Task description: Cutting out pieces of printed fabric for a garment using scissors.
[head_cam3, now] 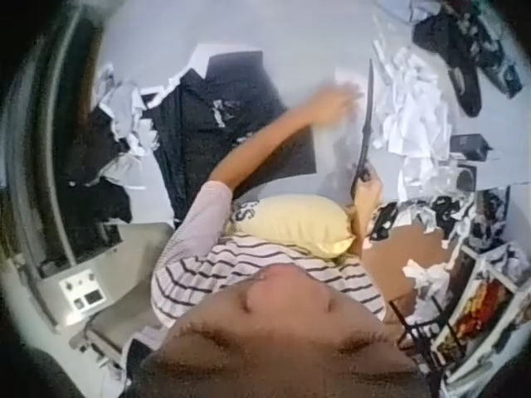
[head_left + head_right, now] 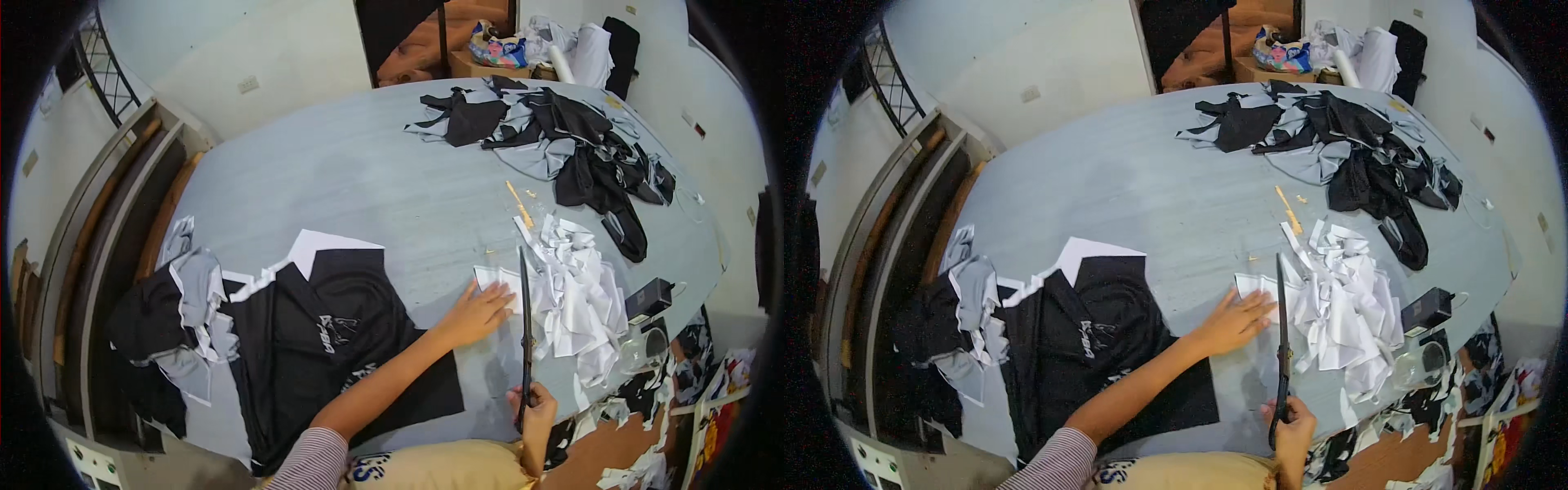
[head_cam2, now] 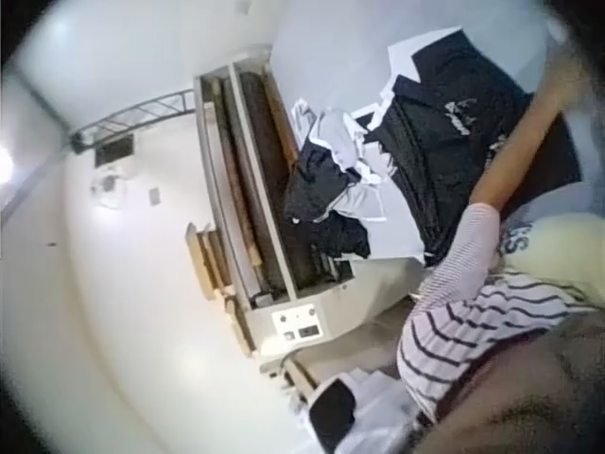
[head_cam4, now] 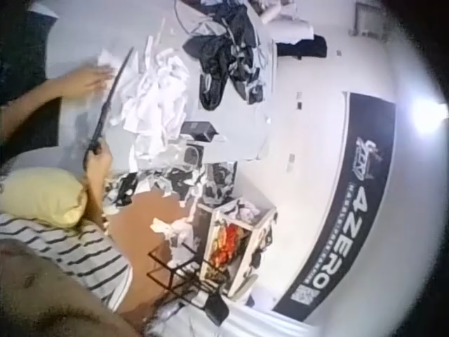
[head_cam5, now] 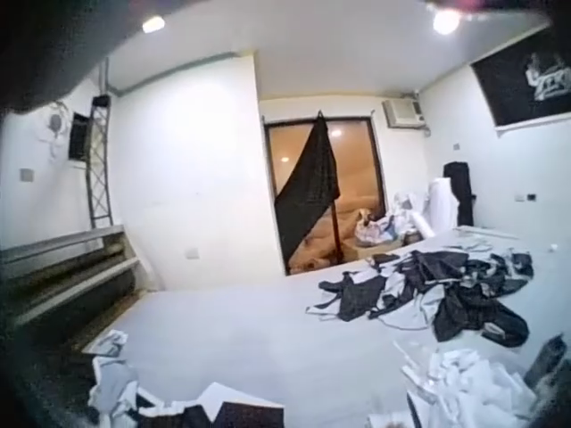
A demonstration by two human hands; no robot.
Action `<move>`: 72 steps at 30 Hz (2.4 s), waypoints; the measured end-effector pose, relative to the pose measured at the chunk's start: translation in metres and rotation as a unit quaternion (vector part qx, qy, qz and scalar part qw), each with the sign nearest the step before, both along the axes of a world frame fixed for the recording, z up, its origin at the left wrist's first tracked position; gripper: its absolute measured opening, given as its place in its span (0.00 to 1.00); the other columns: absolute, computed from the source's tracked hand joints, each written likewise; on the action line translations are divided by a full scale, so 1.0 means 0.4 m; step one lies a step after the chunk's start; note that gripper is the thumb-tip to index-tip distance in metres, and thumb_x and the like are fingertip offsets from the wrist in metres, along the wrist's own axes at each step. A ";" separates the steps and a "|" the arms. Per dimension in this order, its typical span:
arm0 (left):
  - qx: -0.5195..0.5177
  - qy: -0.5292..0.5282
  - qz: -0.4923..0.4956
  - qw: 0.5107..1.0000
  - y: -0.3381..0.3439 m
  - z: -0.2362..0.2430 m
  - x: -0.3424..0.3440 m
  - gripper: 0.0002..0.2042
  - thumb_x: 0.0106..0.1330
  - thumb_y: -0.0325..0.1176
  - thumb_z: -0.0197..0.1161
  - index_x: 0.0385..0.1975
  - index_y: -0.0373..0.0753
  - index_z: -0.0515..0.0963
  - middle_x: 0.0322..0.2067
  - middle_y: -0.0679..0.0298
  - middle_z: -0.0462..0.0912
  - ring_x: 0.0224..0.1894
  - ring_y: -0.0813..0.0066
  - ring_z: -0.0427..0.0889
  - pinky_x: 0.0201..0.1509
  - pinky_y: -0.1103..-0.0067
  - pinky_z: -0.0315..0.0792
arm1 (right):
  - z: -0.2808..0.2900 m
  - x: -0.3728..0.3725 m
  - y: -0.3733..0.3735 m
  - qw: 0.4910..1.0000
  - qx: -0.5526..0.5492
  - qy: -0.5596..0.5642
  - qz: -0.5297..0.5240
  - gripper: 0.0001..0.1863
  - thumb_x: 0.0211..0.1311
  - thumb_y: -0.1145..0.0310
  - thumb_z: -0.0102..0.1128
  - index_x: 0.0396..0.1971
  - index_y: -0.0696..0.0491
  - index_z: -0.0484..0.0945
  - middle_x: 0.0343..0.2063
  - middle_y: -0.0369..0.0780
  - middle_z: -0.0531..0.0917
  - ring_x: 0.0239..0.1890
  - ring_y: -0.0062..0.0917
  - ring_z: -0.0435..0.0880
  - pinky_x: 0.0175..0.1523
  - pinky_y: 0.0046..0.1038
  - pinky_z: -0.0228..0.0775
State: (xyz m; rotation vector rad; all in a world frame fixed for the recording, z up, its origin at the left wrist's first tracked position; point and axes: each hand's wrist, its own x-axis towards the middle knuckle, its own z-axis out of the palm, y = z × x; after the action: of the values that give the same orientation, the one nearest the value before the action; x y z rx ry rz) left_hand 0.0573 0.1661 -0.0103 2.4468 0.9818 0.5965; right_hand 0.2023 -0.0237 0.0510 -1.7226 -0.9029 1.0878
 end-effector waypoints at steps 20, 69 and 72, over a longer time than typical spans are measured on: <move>-0.417 -0.273 0.046 0.866 -0.398 0.173 -0.156 0.17 0.70 0.34 0.52 0.56 0.40 0.72 0.54 0.54 0.75 0.58 0.65 0.74 0.64 0.67 0.63 | -0.011 0.142 0.049 0.997 0.000 0.067 0.032 0.17 0.58 0.58 0.63 0.27 0.60 0.76 0.16 0.35 0.75 0.12 0.17 0.72 0.18 0.18 0.61; 0.110 0.125 0.294 0.941 -0.164 0.031 -0.272 0.29 0.65 0.52 0.51 0.64 0.45 0.64 0.66 0.56 0.60 0.69 0.56 0.54 0.69 0.53 0.46 | 0.032 0.212 -0.115 0.920 -0.162 0.211 0.287 0.19 0.55 0.60 0.68 0.39 0.56 0.73 0.23 0.31 0.74 0.22 0.13 0.71 0.27 0.17 0.62; 0.138 0.127 0.313 0.931 -0.180 0.018 -0.257 0.29 0.65 0.51 0.52 0.63 0.45 0.64 0.65 0.57 0.60 0.69 0.56 0.55 0.68 0.50 0.45 | 0.054 0.242 -0.127 0.890 -0.245 0.075 0.377 0.21 0.55 0.58 0.69 0.40 0.56 0.73 0.24 0.32 0.75 0.25 0.13 0.72 0.29 0.17 0.62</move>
State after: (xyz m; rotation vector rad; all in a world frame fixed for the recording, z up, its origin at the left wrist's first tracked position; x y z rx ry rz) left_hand -0.0453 0.0942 -0.0029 2.4672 1.9378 0.6568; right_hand 0.2991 -0.0747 0.0726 -1.6568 -1.3262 2.0811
